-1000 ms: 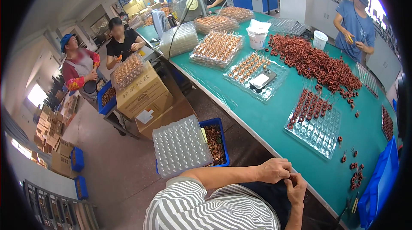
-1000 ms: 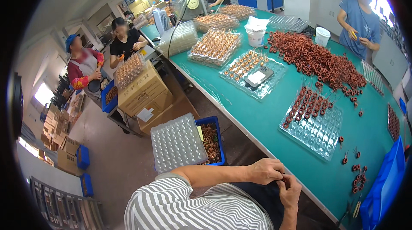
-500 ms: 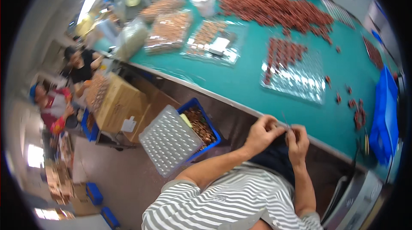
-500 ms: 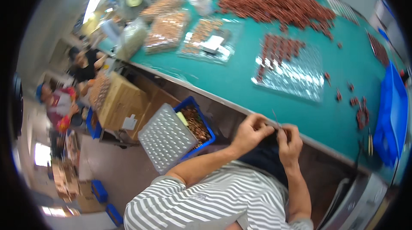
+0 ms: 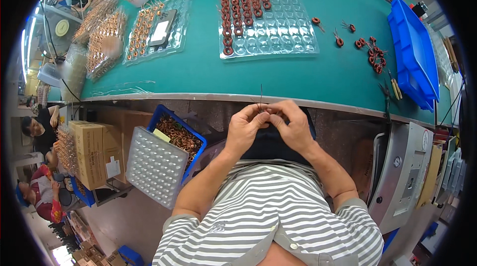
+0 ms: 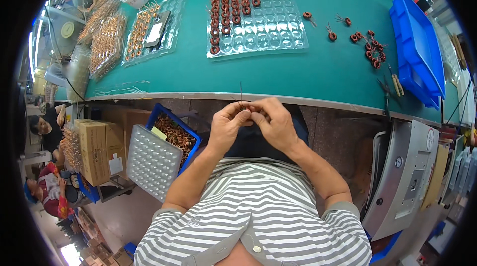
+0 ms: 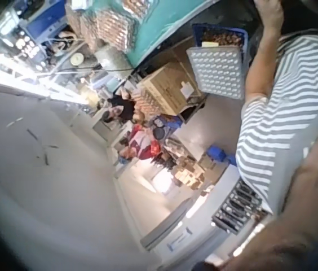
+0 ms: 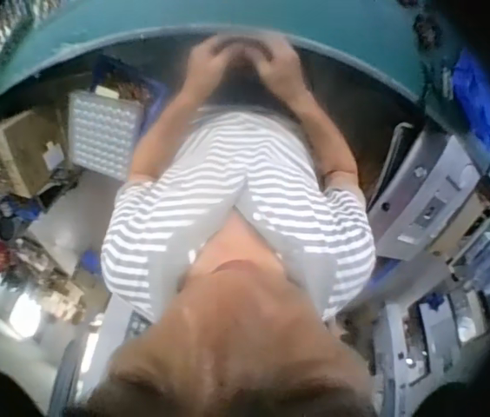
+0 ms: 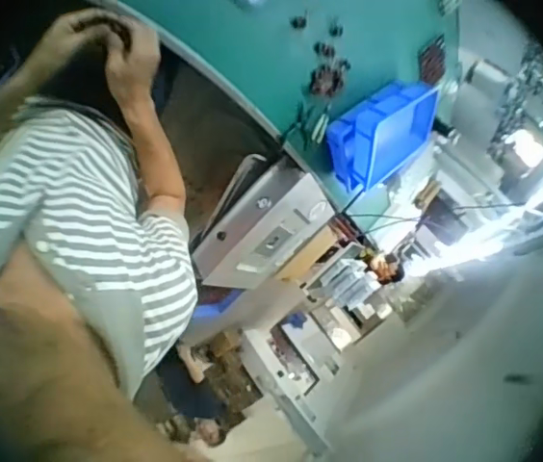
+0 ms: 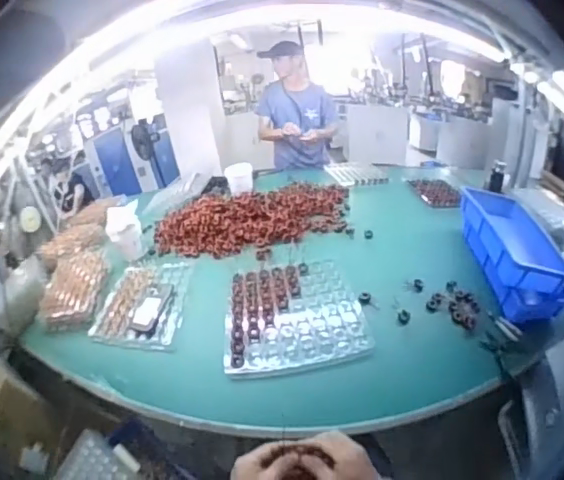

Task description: The person is assembling and inspecting small toroidal electronic components, placing them into plastic trays on a workbench.

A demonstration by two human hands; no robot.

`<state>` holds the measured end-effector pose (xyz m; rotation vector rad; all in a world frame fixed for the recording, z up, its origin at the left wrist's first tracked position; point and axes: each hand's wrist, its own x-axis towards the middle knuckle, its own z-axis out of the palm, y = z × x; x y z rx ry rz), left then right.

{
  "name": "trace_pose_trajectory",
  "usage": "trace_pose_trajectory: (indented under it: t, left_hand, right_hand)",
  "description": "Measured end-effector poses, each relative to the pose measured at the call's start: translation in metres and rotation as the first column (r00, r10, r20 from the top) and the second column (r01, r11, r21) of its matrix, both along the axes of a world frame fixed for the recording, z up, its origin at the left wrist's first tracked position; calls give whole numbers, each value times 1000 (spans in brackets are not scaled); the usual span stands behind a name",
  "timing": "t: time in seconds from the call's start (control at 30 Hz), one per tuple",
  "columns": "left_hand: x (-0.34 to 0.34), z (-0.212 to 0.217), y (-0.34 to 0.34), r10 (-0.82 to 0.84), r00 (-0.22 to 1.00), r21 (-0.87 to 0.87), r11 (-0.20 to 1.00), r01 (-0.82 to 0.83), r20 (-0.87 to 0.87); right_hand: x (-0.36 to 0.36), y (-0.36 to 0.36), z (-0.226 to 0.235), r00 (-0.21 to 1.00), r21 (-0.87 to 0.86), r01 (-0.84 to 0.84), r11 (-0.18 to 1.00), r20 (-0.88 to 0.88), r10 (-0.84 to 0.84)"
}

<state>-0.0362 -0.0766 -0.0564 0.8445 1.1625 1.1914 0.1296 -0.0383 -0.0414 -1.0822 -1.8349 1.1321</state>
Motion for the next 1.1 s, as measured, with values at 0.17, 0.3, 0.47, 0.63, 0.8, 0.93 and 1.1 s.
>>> trace_pose_trajectory:
  t: [0.17,0.3,0.47,0.63,0.8,0.93,1.1]
  left_hand:
    - [-10,5,7,-165,984,-82,984,160,-62]
    - [-19,1,10,-252,958,-104,965,239,-138]
    - [-36,20,3,-314,945,-172,940,295,-91]
    - [-24,4,5,-524,839,-205,846,492,-149]
    - [-15,5,-2,-290,954,-68,956,284,-82]
    - [-14,5,1,-245,964,-69,969,239,-103]
    - [-11,-2,6,-118,992,-23,993,117,-41]
  right_hand:
    - [0,30,-15,978,-230,-72,971,-207,24]
    - [-6,44,-11,914,-441,-317,840,-379,146]
    - [-17,39,-9,836,-378,-451,809,-496,234]
    - [2,34,-17,931,-464,-350,813,-264,250]
    - [0,30,-15,906,-386,-298,873,-402,131]
    - [-5,30,-18,903,-337,-244,909,-420,87]
    - [-12,40,-12,929,-310,-145,940,-371,21]
